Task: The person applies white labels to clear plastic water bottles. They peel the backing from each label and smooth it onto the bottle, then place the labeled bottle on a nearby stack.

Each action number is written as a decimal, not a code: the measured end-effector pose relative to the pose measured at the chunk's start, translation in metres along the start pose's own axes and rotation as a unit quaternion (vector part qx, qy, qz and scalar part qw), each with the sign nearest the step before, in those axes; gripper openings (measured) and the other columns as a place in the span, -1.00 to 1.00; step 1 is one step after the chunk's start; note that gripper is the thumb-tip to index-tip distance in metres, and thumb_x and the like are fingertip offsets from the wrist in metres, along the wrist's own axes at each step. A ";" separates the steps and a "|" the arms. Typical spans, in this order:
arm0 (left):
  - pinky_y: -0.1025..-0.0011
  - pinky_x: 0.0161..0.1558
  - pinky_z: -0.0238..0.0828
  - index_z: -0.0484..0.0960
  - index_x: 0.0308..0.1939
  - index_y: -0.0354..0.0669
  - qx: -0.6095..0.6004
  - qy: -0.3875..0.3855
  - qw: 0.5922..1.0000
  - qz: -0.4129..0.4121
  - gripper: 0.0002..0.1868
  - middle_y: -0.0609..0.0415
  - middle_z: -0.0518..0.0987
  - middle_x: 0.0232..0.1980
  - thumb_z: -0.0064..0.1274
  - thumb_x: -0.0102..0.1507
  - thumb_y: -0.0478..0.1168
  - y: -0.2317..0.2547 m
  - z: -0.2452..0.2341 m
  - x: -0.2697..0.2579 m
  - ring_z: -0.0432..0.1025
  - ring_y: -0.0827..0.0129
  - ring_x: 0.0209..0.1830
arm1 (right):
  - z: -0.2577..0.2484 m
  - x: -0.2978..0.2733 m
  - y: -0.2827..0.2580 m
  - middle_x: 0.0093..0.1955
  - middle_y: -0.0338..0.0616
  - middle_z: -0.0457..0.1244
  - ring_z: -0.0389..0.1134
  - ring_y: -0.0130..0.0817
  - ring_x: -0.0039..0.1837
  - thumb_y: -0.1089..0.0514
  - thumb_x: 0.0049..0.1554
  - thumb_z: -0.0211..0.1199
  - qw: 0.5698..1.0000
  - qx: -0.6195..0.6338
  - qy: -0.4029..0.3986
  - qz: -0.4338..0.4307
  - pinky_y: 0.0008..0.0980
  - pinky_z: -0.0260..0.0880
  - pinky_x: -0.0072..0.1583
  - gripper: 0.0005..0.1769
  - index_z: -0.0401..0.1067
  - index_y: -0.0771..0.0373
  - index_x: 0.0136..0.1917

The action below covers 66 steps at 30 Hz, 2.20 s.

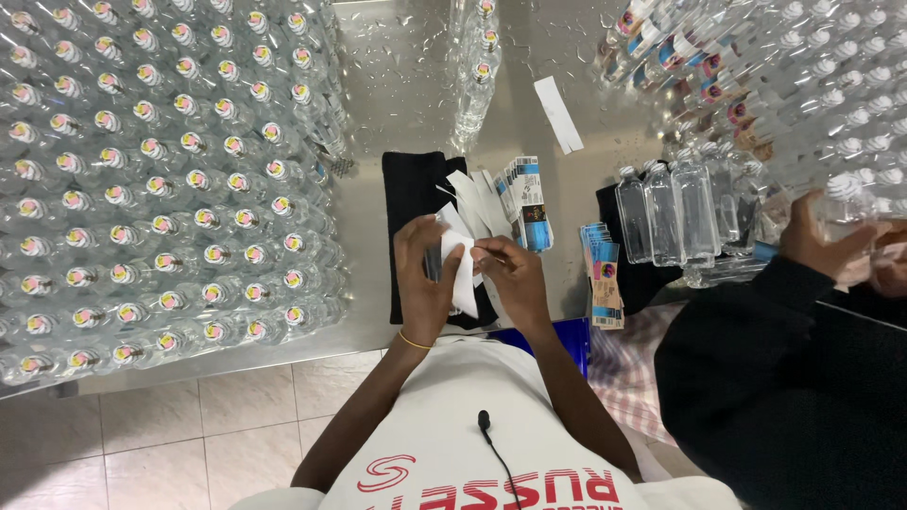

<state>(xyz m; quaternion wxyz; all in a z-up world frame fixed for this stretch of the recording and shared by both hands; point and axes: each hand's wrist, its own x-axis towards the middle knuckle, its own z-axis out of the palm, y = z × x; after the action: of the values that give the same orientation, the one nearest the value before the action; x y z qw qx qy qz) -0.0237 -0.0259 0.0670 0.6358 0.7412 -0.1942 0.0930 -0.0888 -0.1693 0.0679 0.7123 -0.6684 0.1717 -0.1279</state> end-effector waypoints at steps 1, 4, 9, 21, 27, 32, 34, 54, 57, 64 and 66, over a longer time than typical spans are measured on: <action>-0.05 0.41 0.38 0.61 0.21 -0.11 0.001 0.002 1.000 0.000 -0.72 -0.04 0.51 0.26 0.25 0.44 -0.22 -0.004 -0.001 0.000 0.45 -0.03 0.41 | -0.003 0.001 0.000 -0.05 0.11 0.44 0.49 -0.26 -0.02 0.38 0.27 0.33 1.000 0.001 -0.002 0.000 -0.19 0.62 0.08 -0.79 0.60 0.49 0.18; -0.18 0.47 0.24 0.78 0.07 0.09 0.169 -0.019 0.970 0.171 -0.83 -0.06 0.50 0.31 0.21 0.43 -0.27 -0.014 -0.004 -0.005 0.36 -0.14 0.48 | -0.003 -0.001 -0.005 -0.09 0.07 0.45 0.51 -0.27 -0.06 0.42 0.28 0.33 0.996 -0.073 0.000 -0.046 -0.22 0.61 0.06 -0.81 0.61 0.45 0.17; -0.06 0.39 0.40 0.77 0.27 0.00 0.149 -0.022 0.968 0.201 -0.67 0.03 0.63 0.18 0.22 0.42 -0.32 -0.018 -0.001 -0.011 0.52 -0.01 0.34 | 0.008 -0.005 -0.035 -0.06 0.00 0.44 0.56 -0.15 -0.01 0.38 0.31 0.34 0.960 -0.208 -0.003 -0.187 -0.22 0.64 0.03 -0.85 0.62 0.38 0.15; 0.08 0.09 0.62 0.83 0.11 -0.20 0.082 -0.012 0.978 0.190 -0.70 -0.05 0.74 -0.04 0.34 0.30 -0.44 0.005 -0.003 0.001 0.68 0.00 0.03 | 0.004 -0.003 -0.025 -0.04 -0.10 0.37 0.52 -0.21 -0.01 0.41 0.17 0.48 0.853 -0.381 0.032 -0.356 -0.32 0.66 -0.04 -0.80 0.64 0.28 0.07; 0.13 0.03 0.65 0.84 -0.06 -0.24 -0.036 0.026 0.996 0.080 -0.86 0.01 0.75 -0.12 0.32 0.30 -0.44 0.011 0.002 0.006 0.70 0.05 -0.02 | 0.016 -0.009 -0.038 -0.07 -0.07 0.38 0.53 -0.20 -0.07 0.42 0.23 0.41 0.900 -0.309 0.042 -0.305 -0.36 0.65 -0.07 -0.83 0.61 0.31 0.09; 0.17 0.04 0.59 0.79 -0.10 -0.22 -0.081 0.053 0.995 -0.005 -0.95 0.02 0.68 -0.09 0.29 0.36 -0.38 0.012 0.010 -0.003 0.65 0.17 -0.04 | 0.018 -0.012 -0.023 -0.06 -0.02 0.39 0.55 -0.12 -0.06 0.38 0.29 0.34 0.947 -0.212 0.068 -0.232 -0.26 0.67 -0.07 -0.87 0.58 0.33 0.13; 0.25 0.03 0.56 0.79 -0.08 -0.18 -0.105 0.056 0.991 -0.055 -0.93 0.04 0.65 -0.04 0.31 0.36 -0.36 0.015 0.012 -0.006 0.61 0.31 -0.06 | 0.018 -0.013 -0.013 -0.06 -0.01 0.40 0.56 -0.12 -0.05 0.34 0.32 0.32 0.965 -0.165 0.075 -0.192 -0.24 0.66 -0.07 -0.88 0.57 0.32 0.13; 0.15 0.33 0.46 0.60 0.00 -0.19 -0.322 0.013 0.926 -0.197 -0.95 -0.09 0.67 0.18 0.12 0.47 -0.32 0.006 0.020 -0.023 0.56 0.27 0.22 | 0.004 -0.014 -0.017 0.16 0.18 0.37 0.46 -0.13 0.26 0.25 0.36 0.24 0.995 0.068 0.067 -0.006 0.18 0.57 0.37 -0.81 0.47 0.45 0.16; 0.14 0.31 0.51 0.65 0.01 -0.27 -0.258 -0.016 0.953 -0.157 -0.90 -0.17 0.69 0.18 0.19 0.43 -0.36 0.006 0.024 -0.024 0.60 0.14 0.26 | -0.006 -0.011 0.011 0.14 0.08 0.38 0.47 -0.12 0.29 0.33 0.34 0.26 0.998 0.027 0.056 -0.013 0.06 0.57 0.36 -0.84 0.54 0.42 0.17; 0.21 0.28 0.59 0.69 0.08 -0.29 -0.230 -0.018 0.964 -0.129 -0.80 -0.13 0.73 0.17 0.27 0.38 -0.37 -0.001 0.028 -0.025 0.63 0.13 0.25 | 0.004 -0.016 -0.015 0.13 0.09 0.40 0.48 0.09 0.37 0.36 0.33 0.34 0.990 -0.093 0.058 -0.092 0.00 0.58 0.32 -0.86 0.57 0.38 0.16; 0.14 0.24 0.64 0.71 0.11 -0.31 -0.195 -0.019 0.975 -0.104 -0.78 -0.16 0.73 0.15 0.26 0.38 -0.38 0.001 0.027 -0.024 0.66 0.03 0.20 | 0.007 -0.017 -0.017 0.12 0.05 0.39 0.48 0.07 0.36 0.37 0.30 0.37 0.986 -0.122 0.051 -0.097 -0.02 0.61 0.33 -0.86 0.58 0.36 0.15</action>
<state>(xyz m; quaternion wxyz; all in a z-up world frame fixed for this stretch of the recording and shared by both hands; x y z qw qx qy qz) -0.0485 -0.0486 0.0536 0.7705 0.6208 -0.1423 -0.0269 -0.1008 -0.1573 0.0859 0.6002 -0.7562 0.1565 -0.2086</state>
